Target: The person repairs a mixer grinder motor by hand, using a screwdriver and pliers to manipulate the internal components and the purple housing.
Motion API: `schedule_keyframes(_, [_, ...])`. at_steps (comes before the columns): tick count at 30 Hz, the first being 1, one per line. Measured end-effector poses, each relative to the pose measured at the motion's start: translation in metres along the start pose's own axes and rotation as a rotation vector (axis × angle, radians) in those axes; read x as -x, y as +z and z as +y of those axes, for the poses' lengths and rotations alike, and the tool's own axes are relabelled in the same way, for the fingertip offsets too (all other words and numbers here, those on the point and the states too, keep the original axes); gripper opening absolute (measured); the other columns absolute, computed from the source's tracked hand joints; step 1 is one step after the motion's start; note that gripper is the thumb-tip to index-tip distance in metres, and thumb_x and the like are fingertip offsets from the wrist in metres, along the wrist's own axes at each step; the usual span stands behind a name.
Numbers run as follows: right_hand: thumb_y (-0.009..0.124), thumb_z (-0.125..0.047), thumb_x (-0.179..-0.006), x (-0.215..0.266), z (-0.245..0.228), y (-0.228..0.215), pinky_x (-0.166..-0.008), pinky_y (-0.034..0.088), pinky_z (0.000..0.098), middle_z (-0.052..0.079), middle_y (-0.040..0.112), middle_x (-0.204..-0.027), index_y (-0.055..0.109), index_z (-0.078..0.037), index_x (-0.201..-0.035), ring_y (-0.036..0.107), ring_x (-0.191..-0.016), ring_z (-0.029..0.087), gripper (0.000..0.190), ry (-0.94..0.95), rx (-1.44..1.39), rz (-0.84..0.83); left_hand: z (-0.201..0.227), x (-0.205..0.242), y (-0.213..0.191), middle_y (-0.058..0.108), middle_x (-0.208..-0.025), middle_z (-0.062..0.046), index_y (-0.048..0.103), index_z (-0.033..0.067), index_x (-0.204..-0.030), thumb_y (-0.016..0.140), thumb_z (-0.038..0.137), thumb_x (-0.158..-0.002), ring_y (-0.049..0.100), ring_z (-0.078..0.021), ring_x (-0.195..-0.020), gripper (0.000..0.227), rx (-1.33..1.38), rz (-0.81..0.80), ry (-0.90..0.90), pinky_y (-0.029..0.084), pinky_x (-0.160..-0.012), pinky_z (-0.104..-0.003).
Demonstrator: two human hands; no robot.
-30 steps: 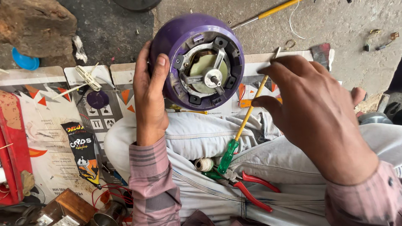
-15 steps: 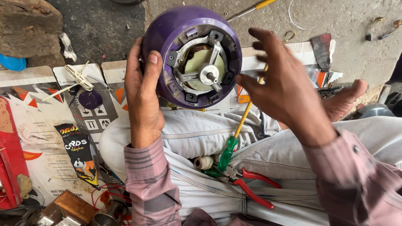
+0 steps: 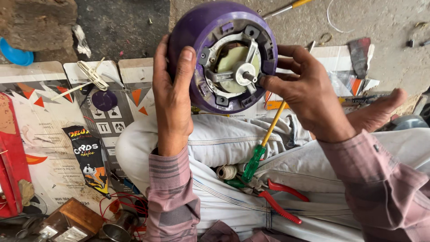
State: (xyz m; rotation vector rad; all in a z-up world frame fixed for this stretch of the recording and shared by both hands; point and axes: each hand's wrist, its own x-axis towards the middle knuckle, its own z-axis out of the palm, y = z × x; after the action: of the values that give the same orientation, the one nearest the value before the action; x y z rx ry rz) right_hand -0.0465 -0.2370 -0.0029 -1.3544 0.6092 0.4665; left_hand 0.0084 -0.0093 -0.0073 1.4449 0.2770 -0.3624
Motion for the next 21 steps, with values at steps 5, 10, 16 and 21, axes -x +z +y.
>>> schedule_keyframes(5, [0.071, -0.016, -0.092, 0.009, 0.001, 0.004, -0.094, 0.059, 0.0327, 0.02, 0.064, -0.138, 0.045, 0.001, -0.147, 0.067, -0.118, 0.027, 0.063, -0.034, 0.109, 0.032, 0.003, 0.004, 0.0, 0.057, -0.141, -0.017, 0.037, -0.0065, -0.156, 0.066, 0.034, -0.104, 0.059, -0.0188, -0.129, 0.072, 0.017, -0.006, -0.006, 0.048, -0.115, -0.031])
schedule_keyframes(10, [0.071, -0.011, -0.088, 0.025, 0.001, 0.015, -0.109, 0.051, 0.0368, 0.02, 0.059, -0.144, 0.029, -0.005, -0.157, 0.06, -0.132, 0.025, 0.081, 0.059, 0.038, 0.066, 0.005, 0.003, 0.0, 0.058, -0.141, -0.017, 0.038, -0.0072, -0.156, 0.069, 0.031, -0.104, 0.058, -0.019, -0.128, 0.072, 0.045, -0.002, -0.005, 0.047, -0.115, -0.032])
schedule_keyframes(16, [0.081, -0.001, -0.078, 0.031, 0.017, 0.058, -0.12, 0.039, 0.0383, 0.022, 0.046, -0.151, 0.014, -0.001, -0.155, 0.047, -0.144, 0.028, 0.102, -0.018, -0.167, 0.068, 0.006, 0.007, 0.004, 0.057, -0.142, -0.018, 0.036, -0.0065, -0.156, 0.066, 0.03, -0.104, 0.059, -0.0207, -0.129, 0.07, -0.01, -0.005, -0.009, 0.048, -0.116, -0.034])
schedule_keyframes(21, [0.075, 0.004, -0.069, 0.023, 0.021, 0.062, -0.11, 0.048, 0.0375, 0.014, 0.045, -0.139, 0.016, -0.004, -0.148, 0.05, -0.134, 0.024, 0.1, 0.086, -0.402, 0.11, 0.006, 0.011, 0.008, 0.053, -0.15, -0.02, 0.033, -0.0067, -0.16, 0.065, 0.027, -0.108, 0.056, -0.0229, -0.136, 0.07, -0.079, -0.007, 0.05, 0.044, -0.121, -0.035])
